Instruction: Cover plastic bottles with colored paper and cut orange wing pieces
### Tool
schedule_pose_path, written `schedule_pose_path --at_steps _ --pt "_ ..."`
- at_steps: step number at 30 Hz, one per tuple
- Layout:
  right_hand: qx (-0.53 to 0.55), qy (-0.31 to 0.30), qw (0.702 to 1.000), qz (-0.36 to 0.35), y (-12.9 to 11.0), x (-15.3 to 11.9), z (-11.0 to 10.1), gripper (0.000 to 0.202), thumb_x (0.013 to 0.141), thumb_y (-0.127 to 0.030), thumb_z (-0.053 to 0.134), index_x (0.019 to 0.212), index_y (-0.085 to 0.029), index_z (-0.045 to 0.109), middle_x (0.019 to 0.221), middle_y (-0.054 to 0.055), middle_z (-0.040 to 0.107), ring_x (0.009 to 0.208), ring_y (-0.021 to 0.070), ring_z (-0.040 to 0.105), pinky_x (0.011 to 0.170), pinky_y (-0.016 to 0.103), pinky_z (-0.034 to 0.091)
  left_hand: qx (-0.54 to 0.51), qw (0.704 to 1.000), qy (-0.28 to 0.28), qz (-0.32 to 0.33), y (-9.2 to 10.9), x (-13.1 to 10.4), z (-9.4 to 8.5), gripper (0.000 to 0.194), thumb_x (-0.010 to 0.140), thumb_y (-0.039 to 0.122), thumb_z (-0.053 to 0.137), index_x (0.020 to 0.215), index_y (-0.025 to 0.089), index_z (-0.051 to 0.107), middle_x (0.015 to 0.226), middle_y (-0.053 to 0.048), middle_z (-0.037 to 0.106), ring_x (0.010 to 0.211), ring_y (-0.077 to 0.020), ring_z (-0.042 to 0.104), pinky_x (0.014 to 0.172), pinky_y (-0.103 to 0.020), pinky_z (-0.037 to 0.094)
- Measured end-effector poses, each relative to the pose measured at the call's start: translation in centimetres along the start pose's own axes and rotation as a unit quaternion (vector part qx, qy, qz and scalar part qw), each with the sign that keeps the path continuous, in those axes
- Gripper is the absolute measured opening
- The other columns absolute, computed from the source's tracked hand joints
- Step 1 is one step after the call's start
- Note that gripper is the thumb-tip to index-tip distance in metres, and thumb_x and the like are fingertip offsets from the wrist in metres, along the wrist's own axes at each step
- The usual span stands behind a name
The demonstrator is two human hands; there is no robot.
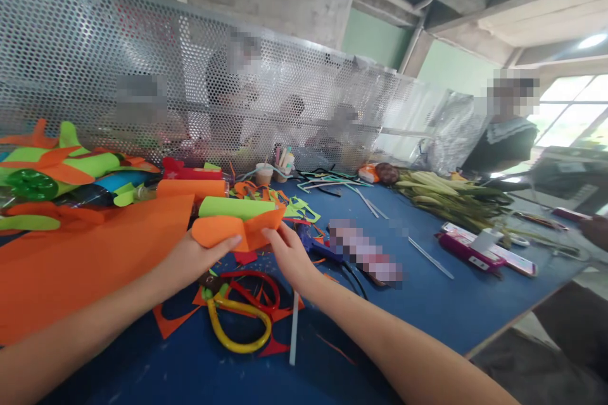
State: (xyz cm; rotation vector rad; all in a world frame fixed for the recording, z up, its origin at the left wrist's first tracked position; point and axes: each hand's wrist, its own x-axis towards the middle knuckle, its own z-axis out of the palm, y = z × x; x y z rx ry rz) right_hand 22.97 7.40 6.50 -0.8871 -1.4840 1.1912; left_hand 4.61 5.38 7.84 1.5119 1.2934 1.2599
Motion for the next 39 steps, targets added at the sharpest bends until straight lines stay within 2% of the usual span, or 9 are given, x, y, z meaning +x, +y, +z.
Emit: schedule_pose_path --at_steps 5,8,12,18,22,26,29,32,39 --pt "-0.011 0.048 0.999 0.016 0.7 1.0 -0.5 0.031 0.084 -0.03 0.052 0.112 -0.02 0.061 0.119 0.006 0.071 0.103 0.0237 0.069 0.081 0.035 0.06 -0.105 0.992 0.001 -0.068 -0.3 1.3 -1.0 0.07 0.067 0.044 0.08 0.131 0.026 0.059 0.116 -0.008 0.073 0.108 -0.0318 0.07 0.076 -0.038 0.061" --pt "-0.054 0.05 0.997 0.012 1.3 1.4 -0.8 0.022 0.084 -0.027 0.053 0.102 -0.019 0.063 0.105 0.007 0.074 0.09 0.0223 0.071 0.081 0.036 0.06 -0.115 0.991 -0.007 -0.063 -0.5 1.9 -1.7 0.089 0.066 0.038 0.083 0.145 0.027 0.045 0.109 -0.007 0.075 0.116 -0.0299 0.067 0.087 -0.037 0.057" --pt "-0.075 0.031 0.997 0.0 1.6 1.4 -0.9 0.012 0.081 -0.025 0.059 0.088 -0.019 0.065 0.09 0.005 0.075 0.084 0.023 0.071 0.081 0.037 0.058 -0.076 0.995 -0.063 -0.01 -0.5 1.8 -1.9 0.076 0.08 0.05 0.075 0.147 0.03 0.046 0.111 -0.005 0.075 0.123 -0.0285 0.063 0.11 -0.042 0.043" --pt "-0.066 -0.018 0.998 -0.013 1.3 0.8 -0.4 0.017 0.08 -0.027 0.063 0.095 -0.019 0.066 0.093 0.006 0.076 0.083 0.0223 0.071 0.076 0.034 0.058 -0.018 0.974 -0.224 0.009 -0.6 1.5 -2.0 0.072 0.078 0.04 0.076 0.145 0.035 0.049 0.12 -0.004 0.072 0.115 -0.0268 0.067 0.1 -0.041 0.052" --pt "-0.101 -0.039 0.994 0.012 0.5 0.6 -0.5 0.023 0.086 -0.036 0.064 0.101 -0.019 0.063 0.088 0.005 0.074 0.074 0.0183 0.068 0.068 0.029 0.054 0.013 0.967 -0.252 0.018 -0.7 2.0 -2.7 0.053 0.075 0.034 0.077 0.128 0.031 0.067 0.141 -0.005 0.064 0.133 -0.0293 0.055 0.111 -0.044 0.044" --pt "-0.377 -0.091 0.921 0.037 -1.4 -0.7 -0.4 0.046 0.077 -0.061 0.074 0.069 -0.019 0.06 0.064 0.001 0.064 0.059 0.0147 0.056 0.054 0.026 0.038 0.011 0.981 -0.195 -0.02 0.0 2.7 -3.7 0.061 0.072 0.034 0.078 0.131 0.028 0.066 0.145 -0.007 0.061 0.132 -0.0332 0.056 0.109 -0.046 0.047" --pt "-0.493 -0.169 0.853 0.041 -2.6 -2.1 0.2 0.05 0.07 -0.067 0.079 0.072 -0.019 0.064 0.067 0.002 0.066 0.061 0.0166 0.058 0.052 0.026 0.033 0.012 0.991 -0.135 -0.017 0.8 3.3 -4.6 0.062 0.068 0.035 0.081 0.128 0.025 0.069 0.149 -0.008 0.057 0.138 -0.0352 0.05 0.114 -0.049 0.041" --pt "-0.556 -0.214 0.803 0.011 -3.2 -3.0 1.0 0.052 0.076 -0.069 0.072 0.086 -0.018 0.069 0.079 0.008 0.072 0.071 0.0223 0.066 0.056 0.027 0.037 -0.009 0.996 -0.087 -0.016 1.2 3.7 -5.2 0.061 0.064 0.036 0.083 0.124 0.029 0.071 0.15 -0.005 0.056 0.142 -0.0349 0.046 0.117 -0.048 0.038" --pt "-0.621 -0.263 0.738 -0.008 -3.6 -3.6 1.8 0.05 0.089 -0.061 0.063 0.101 -0.013 0.069 0.096 0.017 0.076 0.086 0.0316 0.073 0.067 0.033 0.049 -0.055 0.997 -0.04 -0.024 0.6 4.1 -5.5 0.058 0.055 0.028 0.09 0.111 0.033 0.077 0.146 -0.005 0.06 0.143 -0.0358 0.045 0.115 -0.047 0.042"
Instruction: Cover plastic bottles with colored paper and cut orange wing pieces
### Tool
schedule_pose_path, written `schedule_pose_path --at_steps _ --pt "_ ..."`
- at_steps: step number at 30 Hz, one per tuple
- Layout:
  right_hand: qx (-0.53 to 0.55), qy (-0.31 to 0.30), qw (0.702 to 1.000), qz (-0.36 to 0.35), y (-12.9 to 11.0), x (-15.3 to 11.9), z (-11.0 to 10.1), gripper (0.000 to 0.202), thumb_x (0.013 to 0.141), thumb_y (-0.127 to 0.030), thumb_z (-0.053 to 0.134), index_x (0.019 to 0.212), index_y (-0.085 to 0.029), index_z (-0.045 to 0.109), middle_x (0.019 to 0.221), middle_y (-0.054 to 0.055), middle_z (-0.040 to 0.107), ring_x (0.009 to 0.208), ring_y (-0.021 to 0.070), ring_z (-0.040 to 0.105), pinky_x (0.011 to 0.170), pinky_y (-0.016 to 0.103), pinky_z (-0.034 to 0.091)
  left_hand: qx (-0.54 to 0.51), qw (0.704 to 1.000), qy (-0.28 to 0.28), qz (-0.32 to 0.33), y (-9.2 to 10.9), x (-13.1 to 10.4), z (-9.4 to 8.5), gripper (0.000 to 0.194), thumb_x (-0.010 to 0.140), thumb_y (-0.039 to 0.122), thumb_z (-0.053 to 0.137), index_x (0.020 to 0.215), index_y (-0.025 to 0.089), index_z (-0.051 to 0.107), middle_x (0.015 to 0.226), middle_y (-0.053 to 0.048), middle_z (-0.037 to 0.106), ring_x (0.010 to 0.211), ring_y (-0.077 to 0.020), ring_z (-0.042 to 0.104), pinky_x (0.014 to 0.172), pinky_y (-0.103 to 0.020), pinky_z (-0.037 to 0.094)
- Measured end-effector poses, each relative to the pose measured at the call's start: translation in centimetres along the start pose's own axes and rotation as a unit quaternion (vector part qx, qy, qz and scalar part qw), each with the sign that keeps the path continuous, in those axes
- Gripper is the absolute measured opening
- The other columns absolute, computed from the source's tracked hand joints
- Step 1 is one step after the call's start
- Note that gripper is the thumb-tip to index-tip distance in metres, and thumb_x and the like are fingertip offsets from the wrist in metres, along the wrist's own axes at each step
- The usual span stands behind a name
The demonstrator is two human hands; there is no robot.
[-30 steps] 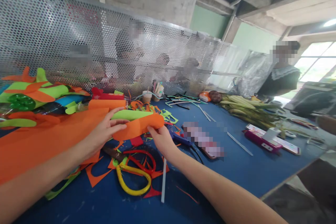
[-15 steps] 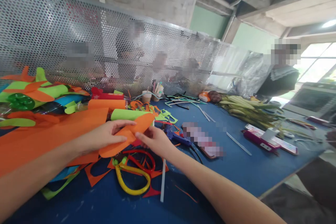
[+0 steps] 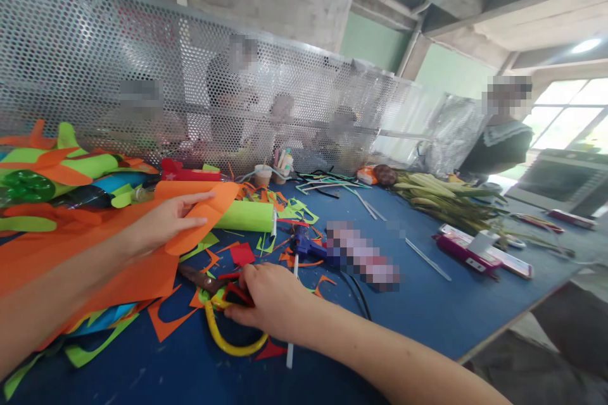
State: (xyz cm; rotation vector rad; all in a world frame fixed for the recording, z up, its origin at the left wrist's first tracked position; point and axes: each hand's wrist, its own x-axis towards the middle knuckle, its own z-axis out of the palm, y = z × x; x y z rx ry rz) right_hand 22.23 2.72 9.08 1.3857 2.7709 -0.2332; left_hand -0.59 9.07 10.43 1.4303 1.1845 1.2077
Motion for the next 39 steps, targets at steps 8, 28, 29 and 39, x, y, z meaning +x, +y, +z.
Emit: schedule_pose_path --at_steps 8,28,29,39 --pt "0.204 0.015 0.975 0.085 1.0 -0.1 -1.1 0.037 0.094 -0.05 0.058 0.08 -0.015 0.062 0.077 0.012 0.073 0.065 0.0196 0.065 0.05 0.026 0.037 0.021 0.998 0.045 0.03 -1.5 1.3 -1.6 0.055 0.067 0.027 0.082 0.122 0.024 0.072 0.149 -0.01 0.057 0.14 -0.0327 0.049 0.118 -0.048 0.037" --pt "0.485 0.067 0.872 0.011 2.4 0.7 -0.1 0.06 0.09 -0.08 0.034 0.072 -0.024 0.046 0.059 -0.004 0.044 0.046 0.014 0.05 0.047 0.03 0.049 -0.074 0.995 -0.035 0.053 2.8 -0.7 -1.2 0.079 0.069 0.027 0.084 0.142 0.032 0.056 0.131 -0.005 0.071 0.121 -0.0316 0.066 0.102 -0.045 0.054" --pt "0.473 0.062 0.879 0.022 2.3 0.5 -0.2 0.058 0.09 -0.079 0.035 0.072 -0.025 0.044 0.058 -0.005 0.042 0.044 0.0129 0.046 0.044 0.028 0.045 -0.077 0.995 -0.035 0.049 2.9 -0.8 -1.2 0.081 0.068 0.027 0.084 0.143 0.032 0.056 0.128 -0.006 0.073 0.118 -0.0316 0.068 0.1 -0.045 0.056" --pt "0.413 0.029 0.909 0.045 2.0 -0.4 -2.0 0.061 0.088 -0.081 0.037 0.07 -0.024 0.039 0.057 -0.006 0.041 0.042 0.0099 0.044 0.04 0.023 0.036 -0.064 0.996 -0.032 0.046 3.6 -0.6 -2.3 0.085 0.068 0.025 0.083 0.147 0.03 0.052 0.119 -0.004 0.077 0.109 -0.0318 0.072 0.091 -0.043 0.06"
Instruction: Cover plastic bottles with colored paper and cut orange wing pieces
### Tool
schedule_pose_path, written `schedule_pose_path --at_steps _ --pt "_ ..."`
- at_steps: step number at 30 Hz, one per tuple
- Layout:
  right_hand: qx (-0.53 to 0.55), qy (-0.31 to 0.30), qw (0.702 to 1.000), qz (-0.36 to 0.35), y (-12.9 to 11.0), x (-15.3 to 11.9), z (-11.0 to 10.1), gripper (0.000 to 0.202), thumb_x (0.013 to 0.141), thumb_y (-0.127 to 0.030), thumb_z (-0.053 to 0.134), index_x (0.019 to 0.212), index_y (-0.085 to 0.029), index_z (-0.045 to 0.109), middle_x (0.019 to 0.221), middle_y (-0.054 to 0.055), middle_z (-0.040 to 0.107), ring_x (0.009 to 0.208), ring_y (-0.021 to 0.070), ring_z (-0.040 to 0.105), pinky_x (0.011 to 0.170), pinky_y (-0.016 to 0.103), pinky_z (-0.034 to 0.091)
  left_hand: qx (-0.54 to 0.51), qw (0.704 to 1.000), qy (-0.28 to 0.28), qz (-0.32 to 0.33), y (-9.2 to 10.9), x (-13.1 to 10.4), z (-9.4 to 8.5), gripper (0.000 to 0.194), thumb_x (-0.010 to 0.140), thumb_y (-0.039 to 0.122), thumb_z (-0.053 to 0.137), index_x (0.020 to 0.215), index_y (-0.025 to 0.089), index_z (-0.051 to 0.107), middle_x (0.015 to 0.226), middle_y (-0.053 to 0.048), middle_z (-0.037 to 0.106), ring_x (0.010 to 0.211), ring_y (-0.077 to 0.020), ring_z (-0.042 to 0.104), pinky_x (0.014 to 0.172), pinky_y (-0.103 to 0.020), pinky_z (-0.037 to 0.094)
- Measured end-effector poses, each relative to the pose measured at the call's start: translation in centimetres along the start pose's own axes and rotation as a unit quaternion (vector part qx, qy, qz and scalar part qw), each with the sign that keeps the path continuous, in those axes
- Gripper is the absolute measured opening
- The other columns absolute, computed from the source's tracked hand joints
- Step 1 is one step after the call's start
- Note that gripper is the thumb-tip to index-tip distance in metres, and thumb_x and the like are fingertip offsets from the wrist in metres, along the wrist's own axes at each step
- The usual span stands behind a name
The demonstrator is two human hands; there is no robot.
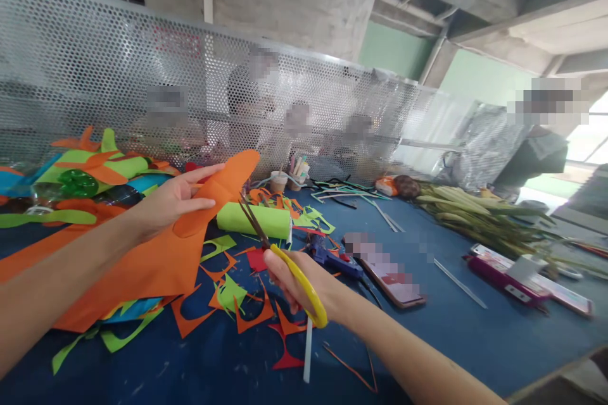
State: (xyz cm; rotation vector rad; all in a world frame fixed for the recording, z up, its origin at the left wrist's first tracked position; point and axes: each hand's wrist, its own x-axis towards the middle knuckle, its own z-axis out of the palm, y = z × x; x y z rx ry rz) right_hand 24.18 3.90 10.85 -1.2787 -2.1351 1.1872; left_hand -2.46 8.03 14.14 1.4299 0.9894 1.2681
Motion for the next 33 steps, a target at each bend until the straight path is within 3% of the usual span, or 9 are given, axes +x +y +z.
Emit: schedule_pose_path --at_steps 4,8,16,21,29,33 --pt "-0.032 -0.004 0.998 -0.062 -0.4 -0.4 -0.3 0.061 0.091 -0.08 0.036 0.067 -0.023 0.04 0.053 -0.004 0.045 0.046 0.0099 0.044 0.042 0.023 0.032 0.034 0.999 -0.04 -0.005 0.3 -0.6 0.5 0.075 0.069 0.019 0.08 0.14 0.028 0.059 0.133 -0.004 0.07 0.125 -0.0321 0.063 0.1 -0.044 0.056" --pt "-0.045 -0.012 0.997 -0.063 -0.6 -0.6 -0.1 0.063 0.089 -0.083 0.034 0.068 -0.023 0.04 0.052 -0.004 0.044 0.045 0.011 0.044 0.041 0.023 0.03 0.07 0.996 -0.06 0.02 0.4 -1.2 1.4 0.064 0.07 0.019 0.08 0.132 0.026 0.065 0.146 -0.003 0.06 0.139 -0.034 0.05 0.098 -0.042 0.057" --pt "-0.065 -0.009 0.995 -0.073 -0.5 -0.4 -0.1 0.067 0.087 -0.087 0.028 0.068 -0.023 0.039 0.054 -0.004 0.042 0.047 0.0104 0.04 0.043 0.024 0.028 0.065 0.992 -0.107 0.003 0.4 -1.6 1.8 0.068 0.075 0.018 0.079 0.139 0.027 0.059 0.138 -0.005 0.067 0.123 -0.032 0.065 0.093 -0.043 0.06" --pt "-0.077 -0.005 0.994 -0.081 -0.6 -0.4 -0.1 0.067 0.088 -0.086 0.027 0.067 -0.023 0.038 0.054 -0.003 0.044 0.048 0.0108 0.041 0.044 0.024 0.028 0.063 0.99 -0.123 0.012 0.1 -1.5 1.6 0.066 0.077 0.018 0.076 0.14 0.029 0.059 0.148 -0.004 0.058 0.132 -0.0322 0.059 0.097 -0.042 0.059" --pt "-0.094 -0.014 0.992 -0.078 -0.8 -0.4 -0.3 0.066 0.089 -0.084 0.029 0.068 -0.023 0.038 0.056 -0.004 0.043 0.051 0.011 0.042 0.048 0.024 0.032 0.103 0.972 -0.21 0.029 -0.8 -0.5 0.2 0.073 0.085 0.023 0.076 0.15 0.03 0.045 0.163 -0.007 0.038 0.141 -0.0308 0.048 0.107 -0.041 0.052" --pt "-0.093 -0.017 0.993 -0.071 -0.8 -0.3 -0.3 0.066 0.089 -0.084 0.028 0.069 -0.023 0.038 0.056 -0.004 0.042 0.051 0.0109 0.042 0.048 0.024 0.031 0.093 0.971 -0.22 0.016 -0.7 -0.6 0.1 0.076 0.086 0.025 0.076 0.153 0.03 0.041 0.158 -0.007 0.047 0.141 -0.0324 0.048 0.108 -0.044 0.052"
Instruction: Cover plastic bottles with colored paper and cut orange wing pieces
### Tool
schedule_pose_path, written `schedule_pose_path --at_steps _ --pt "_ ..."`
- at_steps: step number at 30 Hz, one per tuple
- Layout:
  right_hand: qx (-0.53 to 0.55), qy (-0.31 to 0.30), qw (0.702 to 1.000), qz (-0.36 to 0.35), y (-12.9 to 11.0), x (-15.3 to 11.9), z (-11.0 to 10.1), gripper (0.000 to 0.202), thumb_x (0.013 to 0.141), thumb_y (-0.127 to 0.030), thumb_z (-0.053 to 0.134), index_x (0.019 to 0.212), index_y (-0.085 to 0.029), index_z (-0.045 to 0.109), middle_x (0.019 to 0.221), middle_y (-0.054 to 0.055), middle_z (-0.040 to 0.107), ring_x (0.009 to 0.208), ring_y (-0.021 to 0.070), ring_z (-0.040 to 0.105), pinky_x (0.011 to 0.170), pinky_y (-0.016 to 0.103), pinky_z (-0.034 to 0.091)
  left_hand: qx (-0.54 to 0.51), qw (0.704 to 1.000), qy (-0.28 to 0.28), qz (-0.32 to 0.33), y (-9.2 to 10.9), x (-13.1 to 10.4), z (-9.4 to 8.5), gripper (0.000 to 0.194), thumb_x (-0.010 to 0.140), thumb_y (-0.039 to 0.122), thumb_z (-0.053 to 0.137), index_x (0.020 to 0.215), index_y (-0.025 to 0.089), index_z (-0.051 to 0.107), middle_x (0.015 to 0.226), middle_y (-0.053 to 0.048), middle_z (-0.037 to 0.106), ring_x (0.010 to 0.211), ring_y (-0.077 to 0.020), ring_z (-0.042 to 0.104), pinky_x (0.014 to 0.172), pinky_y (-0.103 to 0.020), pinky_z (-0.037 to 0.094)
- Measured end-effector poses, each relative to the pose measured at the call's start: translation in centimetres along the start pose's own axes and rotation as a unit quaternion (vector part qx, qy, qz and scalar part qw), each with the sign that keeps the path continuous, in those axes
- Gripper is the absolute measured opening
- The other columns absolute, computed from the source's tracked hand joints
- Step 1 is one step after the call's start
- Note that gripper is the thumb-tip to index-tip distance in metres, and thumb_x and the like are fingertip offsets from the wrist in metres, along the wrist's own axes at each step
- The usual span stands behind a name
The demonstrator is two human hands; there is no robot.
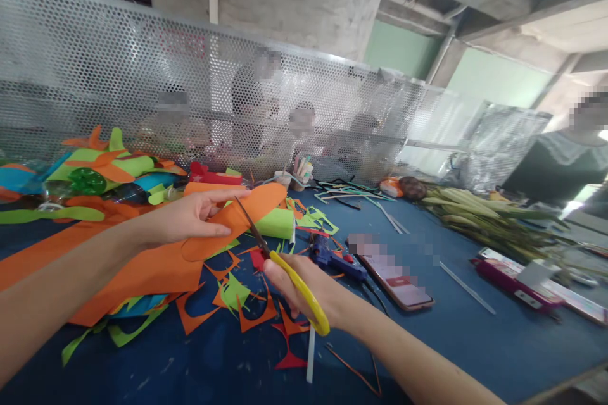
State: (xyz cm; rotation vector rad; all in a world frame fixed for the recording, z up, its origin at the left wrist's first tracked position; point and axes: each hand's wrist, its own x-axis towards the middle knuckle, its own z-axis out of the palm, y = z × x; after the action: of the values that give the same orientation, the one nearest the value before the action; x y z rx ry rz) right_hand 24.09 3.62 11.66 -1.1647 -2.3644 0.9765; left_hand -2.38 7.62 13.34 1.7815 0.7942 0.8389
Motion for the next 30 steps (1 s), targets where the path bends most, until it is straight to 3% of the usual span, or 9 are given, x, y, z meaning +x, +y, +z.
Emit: schedule_pose_path --at_steps 3,8,12,23,30 --pt "0.004 0.0 1.0 0.0 0.12 -0.03 0.15 0.067 0.088 -0.085 0.028 0.068 -0.022 0.038 0.057 -0.004 0.04 0.051 0.0105 0.04 0.047 0.024 0.029 0.001 1.0 0.001 -0.003 0.14 -0.09 0.12 0.077 0.086 0.025 0.076 0.153 0.029 0.041 0.156 -0.007 0.05 0.142 -0.0333 0.046 0.108 -0.046 0.051" --pt "0.016 -0.001 1.0 0.004 0.31 -0.15 0.33 0.067 0.086 -0.087 0.03 0.068 -0.022 0.038 0.057 -0.005 0.039 0.051 0.0096 0.038 0.047 0.023 0.026 0.019 1.0 0.006 0.016 0.17 -0.25 0.0 0.072 0.086 0.027 0.076 0.151 0.031 0.044 0.164 -0.004 0.036 0.146 -0.0336 0.04 0.11 -0.044 0.05" --pt "0.024 0.002 1.0 0.001 0.18 -0.23 0.3 0.069 0.085 -0.088 0.03 0.067 -0.022 0.037 0.055 -0.005 0.036 0.05 0.0086 0.035 0.046 0.023 0.024 0.032 0.999 -0.005 0.014 0.12 -0.26 -0.25 0.072 0.088 0.028 0.075 0.151 0.032 0.043 0.164 -0.003 0.036 0.147 -0.033 0.038 0.112 -0.046 0.048" --pt "0.042 0.001 0.999 -0.002 0.13 -0.33 0.16 0.071 0.082 -0.09 0.031 0.064 -0.022 0.034 0.058 -0.006 0.029 0.052 0.0074 0.027 0.045 0.023 0.02 0.082 0.996 0.02 0.02 0.09 -0.39 -0.52 0.07 0.084 0.031 0.078 0.148 0.033 0.048 0.164 0.0 0.036 0.153 -0.0296 0.026 0.125 -0.046 0.026" --pt "0.032 -0.006 0.999 -0.017 0.16 -0.24 0.33 0.072 0.081 -0.092 0.029 0.066 -0.022 0.034 0.061 -0.006 0.027 0.056 0.0088 0.025 0.047 0.025 0.02 0.062 0.998 -0.005 -0.018 -0.1 -0.36 -0.69 0.078 0.08 0.031 0.081 0.148 0.043 0.046 0.166 0.002 0.031 0.151 -0.0327 0.031 0.119 -0.049 0.036"
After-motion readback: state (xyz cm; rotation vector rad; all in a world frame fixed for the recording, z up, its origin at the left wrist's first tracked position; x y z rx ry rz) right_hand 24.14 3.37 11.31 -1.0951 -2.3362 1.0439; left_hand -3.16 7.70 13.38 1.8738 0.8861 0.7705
